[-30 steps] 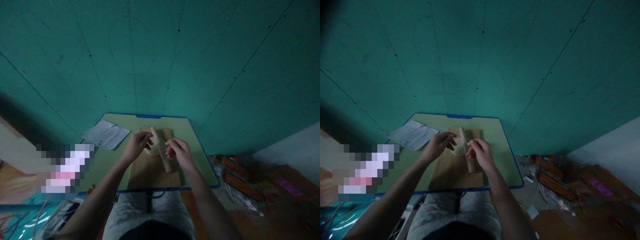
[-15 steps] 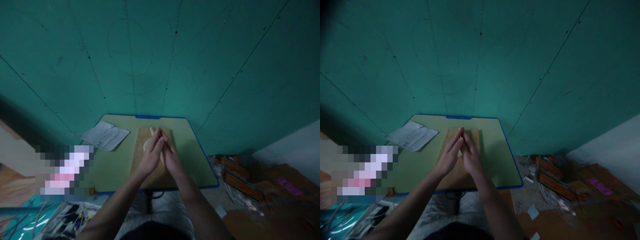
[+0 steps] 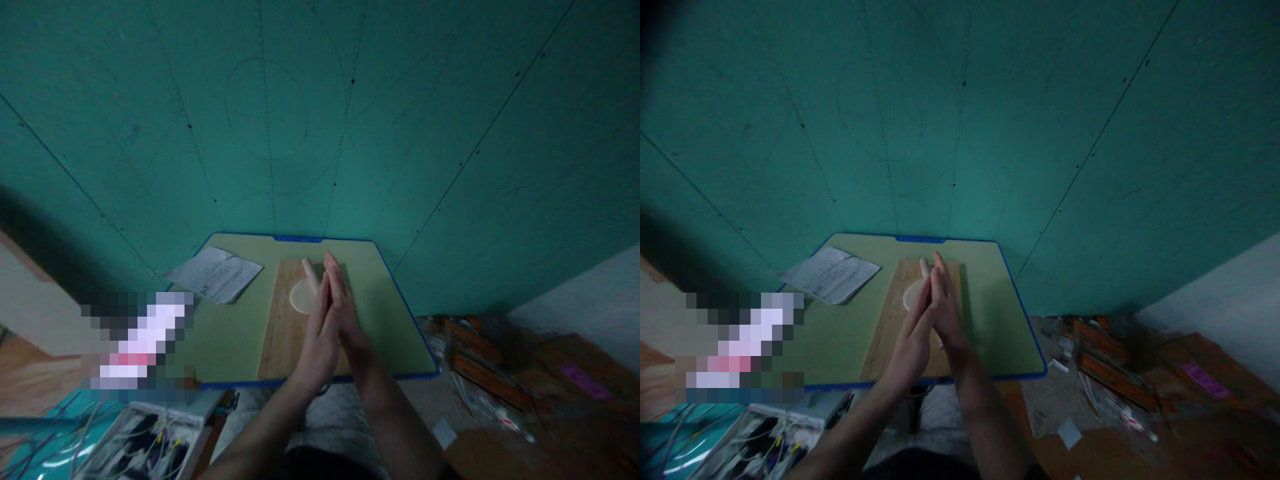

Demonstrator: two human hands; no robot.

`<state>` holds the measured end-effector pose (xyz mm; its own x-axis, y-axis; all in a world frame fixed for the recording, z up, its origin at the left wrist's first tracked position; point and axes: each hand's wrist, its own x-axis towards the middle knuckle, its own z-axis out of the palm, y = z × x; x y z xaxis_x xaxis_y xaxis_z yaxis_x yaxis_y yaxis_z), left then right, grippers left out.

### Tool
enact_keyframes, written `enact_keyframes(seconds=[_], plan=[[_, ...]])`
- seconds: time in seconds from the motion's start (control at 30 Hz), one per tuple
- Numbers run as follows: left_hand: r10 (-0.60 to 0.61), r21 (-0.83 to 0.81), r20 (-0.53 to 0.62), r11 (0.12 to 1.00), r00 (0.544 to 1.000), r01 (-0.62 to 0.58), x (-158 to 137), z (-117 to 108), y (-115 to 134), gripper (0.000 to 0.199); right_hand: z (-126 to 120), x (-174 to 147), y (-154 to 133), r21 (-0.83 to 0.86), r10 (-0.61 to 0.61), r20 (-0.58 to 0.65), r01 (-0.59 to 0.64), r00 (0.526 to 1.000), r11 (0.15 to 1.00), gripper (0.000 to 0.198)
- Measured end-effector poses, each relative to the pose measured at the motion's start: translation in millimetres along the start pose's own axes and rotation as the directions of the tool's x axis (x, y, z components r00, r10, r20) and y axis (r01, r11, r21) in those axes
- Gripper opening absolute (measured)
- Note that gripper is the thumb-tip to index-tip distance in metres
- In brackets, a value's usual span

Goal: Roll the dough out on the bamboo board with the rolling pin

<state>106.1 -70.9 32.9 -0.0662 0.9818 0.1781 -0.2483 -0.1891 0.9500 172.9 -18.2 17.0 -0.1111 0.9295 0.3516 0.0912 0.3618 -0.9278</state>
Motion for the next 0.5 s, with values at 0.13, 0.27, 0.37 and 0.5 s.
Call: enact_keyframes(seconds=[0.13, 0.27, 0.37, 0.5], plan=[[-0.153, -0.225, 0.082, 0.96, 0.985, 0.168, -3.1, -13.9, 1.5, 0.049, -5.0, 6.8, -8.0, 0.135, 0.044, -0.25, -0.01, 0.967, 0.991, 0.031], [-0.15, -0.355, 0.084, 0.919, 0.985, 0.171, 6.8, -37.9, 10.3, 0.034, -10.4, 5.1, -18.3, 0.38, 0.159, -0.258, -0.051, 0.953, 0.923, 0.029], [-0.151, -0.385, 0.017, 0.911, 0.988, 0.146, 9.9, -51.4, 13.0, 0.031, -15.0, 1.3, -23.9, 0.539, 0.226, -0.126, -0.125, 0.966, 0.833, 0.035], [-0.15, -0.362, 0.087, 0.916, 0.985, 0.172, 7.6, -60.8, 16.3, 0.039, -16.0, -6.2, -30.8, 0.618, 0.221, 0.02, -0.186, 0.975, 0.764, 0.034]])
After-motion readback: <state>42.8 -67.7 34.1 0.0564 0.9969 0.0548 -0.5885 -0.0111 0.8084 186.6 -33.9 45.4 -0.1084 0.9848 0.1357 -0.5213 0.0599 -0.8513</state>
